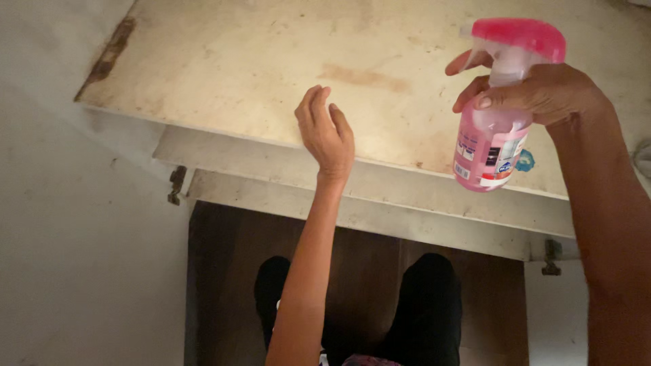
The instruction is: The person sprays a pink cleaning solution onto a white cabinet surface and wipes it with a gray cloth. They repeatedly spray and wipe different areas, including corners and edges, to remove dirt and a blue stain.
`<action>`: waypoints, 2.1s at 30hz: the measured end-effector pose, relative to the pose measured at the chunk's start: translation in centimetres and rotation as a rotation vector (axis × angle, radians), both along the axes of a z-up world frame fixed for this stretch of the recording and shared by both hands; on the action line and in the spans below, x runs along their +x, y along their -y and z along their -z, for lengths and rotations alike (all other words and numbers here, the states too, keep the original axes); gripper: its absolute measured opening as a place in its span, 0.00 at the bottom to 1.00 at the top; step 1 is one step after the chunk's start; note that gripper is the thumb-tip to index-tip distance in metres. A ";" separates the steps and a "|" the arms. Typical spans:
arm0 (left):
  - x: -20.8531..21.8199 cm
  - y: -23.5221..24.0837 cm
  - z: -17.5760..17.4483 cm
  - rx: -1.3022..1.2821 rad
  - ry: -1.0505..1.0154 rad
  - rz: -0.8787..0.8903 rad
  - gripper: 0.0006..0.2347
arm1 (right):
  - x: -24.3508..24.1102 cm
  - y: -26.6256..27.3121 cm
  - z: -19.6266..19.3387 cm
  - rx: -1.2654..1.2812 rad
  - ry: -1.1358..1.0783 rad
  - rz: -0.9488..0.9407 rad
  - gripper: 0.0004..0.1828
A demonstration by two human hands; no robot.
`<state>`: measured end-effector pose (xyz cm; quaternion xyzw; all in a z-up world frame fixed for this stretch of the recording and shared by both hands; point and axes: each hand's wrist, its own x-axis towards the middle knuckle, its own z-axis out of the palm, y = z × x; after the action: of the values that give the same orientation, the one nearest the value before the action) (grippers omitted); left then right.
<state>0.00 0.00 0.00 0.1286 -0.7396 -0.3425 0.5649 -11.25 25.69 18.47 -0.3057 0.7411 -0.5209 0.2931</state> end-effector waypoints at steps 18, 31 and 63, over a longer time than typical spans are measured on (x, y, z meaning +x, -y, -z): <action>4.5 -12.1 -3.2 -0.001 0.064 0.730 0.40 | -1.6 -3.8 4.5 -0.706 0.082 -0.306 0.47; 2.6 -17.2 -4.4 0.078 0.094 0.573 0.47 | 5.9 -1.5 1.6 -0.085 -0.238 0.376 0.32; 0.3 -18.5 -4.0 0.702 0.151 1.452 0.42 | 3.0 -3.5 -0.4 -0.044 -0.050 0.208 0.16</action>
<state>0.26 18.50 4.03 -0.1911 -0.5242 -0.8263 0.0769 -8.26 29.20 18.87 -0.2463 0.7643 -0.5570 0.2122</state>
